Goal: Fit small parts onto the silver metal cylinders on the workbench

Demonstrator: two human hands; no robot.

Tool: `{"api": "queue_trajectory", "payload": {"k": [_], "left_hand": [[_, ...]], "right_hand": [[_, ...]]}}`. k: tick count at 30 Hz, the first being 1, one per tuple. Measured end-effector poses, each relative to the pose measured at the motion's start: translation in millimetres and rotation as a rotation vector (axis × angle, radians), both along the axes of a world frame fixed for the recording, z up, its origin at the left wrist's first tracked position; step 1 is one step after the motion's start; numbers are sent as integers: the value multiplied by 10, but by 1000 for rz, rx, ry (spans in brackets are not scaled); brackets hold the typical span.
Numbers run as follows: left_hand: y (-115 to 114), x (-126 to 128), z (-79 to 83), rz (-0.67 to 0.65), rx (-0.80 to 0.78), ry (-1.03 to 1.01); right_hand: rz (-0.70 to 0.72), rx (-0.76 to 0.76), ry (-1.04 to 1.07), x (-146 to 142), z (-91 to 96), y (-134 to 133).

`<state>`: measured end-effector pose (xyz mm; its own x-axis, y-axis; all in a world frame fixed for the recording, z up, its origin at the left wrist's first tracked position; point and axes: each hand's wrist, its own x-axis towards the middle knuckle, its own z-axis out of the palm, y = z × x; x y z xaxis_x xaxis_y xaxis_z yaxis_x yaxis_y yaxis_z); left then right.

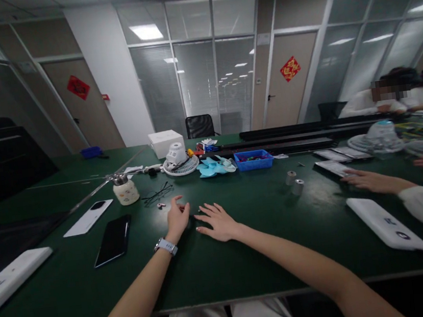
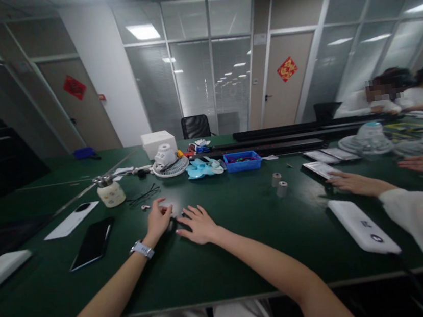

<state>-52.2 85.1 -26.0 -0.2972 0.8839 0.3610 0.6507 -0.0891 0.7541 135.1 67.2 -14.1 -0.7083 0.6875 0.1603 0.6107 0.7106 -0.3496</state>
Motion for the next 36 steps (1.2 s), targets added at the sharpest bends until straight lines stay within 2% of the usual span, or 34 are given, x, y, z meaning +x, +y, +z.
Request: {"api": "queue_trajectory", "payload": {"k": [6,10,13,15,17,21,24,27,31,36], "left_hand": [[-10,10,3,-14,2,10],[-13,7,6,-13,-10,12],[-9,6,10,-10,-29,25],[-3,5,8,-19,-38,29],[4,4,3,-32,-44,30],[3,4,2,-45,-47,40],[-10,9,14,-50,-48,39],[-21,13,26,-49,-55,43],[-18,7,26,-46,-60,55],[-13,3,18,-56,-58,52]], "right_hand": [[4,13,20,-18,26,-23],[-15,11,158,245,80,-62],[-95,35,386,682,154,-18],[-222,81,563,1084,206,48],[-392,193,649,1537,242,126],[-731,532,519,2362,223,253],[-896,653,448,2705,161,307],[-966,656,357,2807,112,343],[-1002,644,247,2804,68,370],[-1011,671,217,2810,34,376]]}}
